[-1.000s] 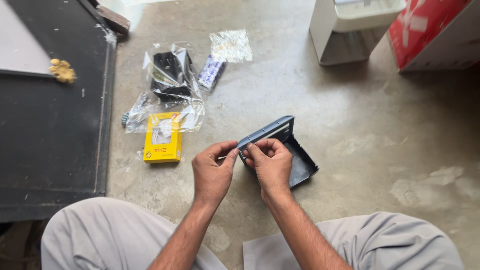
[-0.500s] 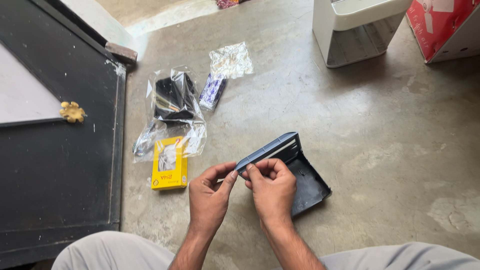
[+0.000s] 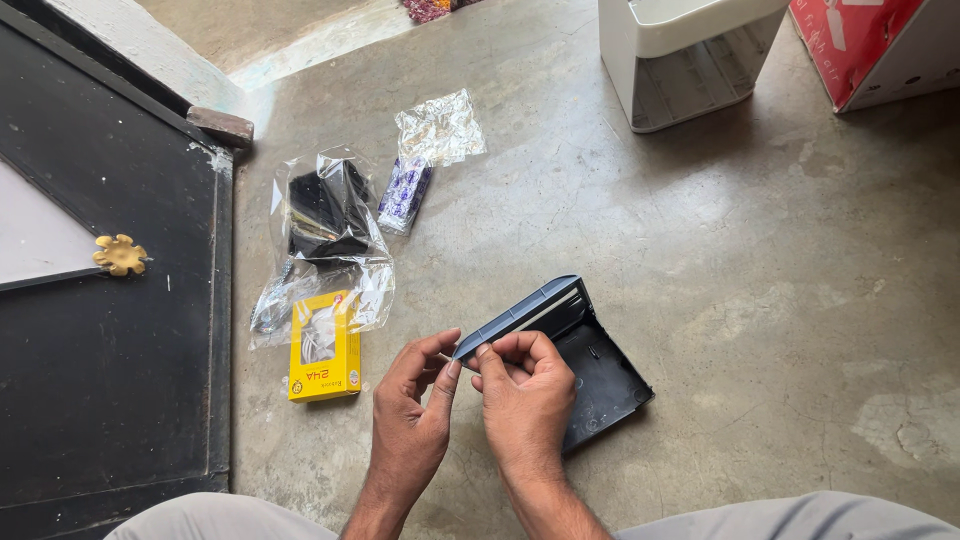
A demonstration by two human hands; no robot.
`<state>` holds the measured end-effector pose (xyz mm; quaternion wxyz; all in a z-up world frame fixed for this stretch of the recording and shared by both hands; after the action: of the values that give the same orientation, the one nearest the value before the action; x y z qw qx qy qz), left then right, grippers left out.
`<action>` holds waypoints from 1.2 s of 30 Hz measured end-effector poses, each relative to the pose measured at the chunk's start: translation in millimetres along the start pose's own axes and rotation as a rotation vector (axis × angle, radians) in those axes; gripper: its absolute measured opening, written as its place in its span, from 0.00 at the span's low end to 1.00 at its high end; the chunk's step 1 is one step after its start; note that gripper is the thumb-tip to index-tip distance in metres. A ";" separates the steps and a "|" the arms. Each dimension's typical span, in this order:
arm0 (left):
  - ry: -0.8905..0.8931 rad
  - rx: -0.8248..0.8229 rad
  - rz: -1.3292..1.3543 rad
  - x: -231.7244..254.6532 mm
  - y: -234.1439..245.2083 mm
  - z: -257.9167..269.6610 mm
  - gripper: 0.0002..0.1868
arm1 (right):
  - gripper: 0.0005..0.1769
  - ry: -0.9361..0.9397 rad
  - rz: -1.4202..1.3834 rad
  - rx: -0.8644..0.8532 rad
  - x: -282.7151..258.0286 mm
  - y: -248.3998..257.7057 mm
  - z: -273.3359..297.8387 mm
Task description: The person assembles a gray plastic vent grille by snapping slats into a black housing frame. They then place the assembled unit on the floor and pick up a small plastic bag containing screws.
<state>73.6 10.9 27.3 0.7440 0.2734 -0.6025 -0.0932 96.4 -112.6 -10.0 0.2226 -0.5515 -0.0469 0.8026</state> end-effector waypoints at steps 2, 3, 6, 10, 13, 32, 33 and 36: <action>0.005 -0.007 -0.004 1.5 -0.5 0.2 0.18 | 0.04 0.005 0.026 0.003 0.0 -0.6 0.5; 0.007 -0.012 -0.006 2.2 -0.7 0.1 0.17 | 0.04 0.007 0.038 0.006 -0.2 -0.9 0.6; 0.022 -0.020 -0.013 1.7 -1.8 0.2 0.17 | 0.03 0.015 0.067 0.002 -0.2 -1.2 2.4; -0.011 -0.020 -0.019 1.1 -2.6 0.0 0.17 | 0.03 0.021 0.069 -0.012 -1.0 -1.8 2.3; -0.015 -0.018 -0.004 0.9 -3.3 1.1 0.16 | 0.03 0.004 0.068 -0.020 -2.2 -0.7 1.8; -0.291 0.034 0.000 46.9 15.0 47.0 0.12 | 0.10 -0.089 -0.088 -0.143 -17.8 20.4 29.5; -0.295 0.035 -0.002 50.6 18.5 52.1 0.12 | 0.10 -0.098 -0.095 -0.156 -22.5 20.1 35.7; -0.324 0.031 -0.016 61.6 31.1 66.5 0.12 | 0.12 -0.298 -0.005 -0.127 -28.1 22.9 54.0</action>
<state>20.5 -11.6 103.8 0.6320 0.2711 -0.7138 -0.1325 48.7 -135.4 27.8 0.1801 -0.4391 -0.1314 0.8703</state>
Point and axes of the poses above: each hand's wrist, its own z-axis away from the middle knuckle, its own y-axis out of the back of the hand, x = y × z, the point moved 4 cm from there along -z, towards the middle knuckle, and after that the axes turned 6 degrees about y, right-handed, at the moved point
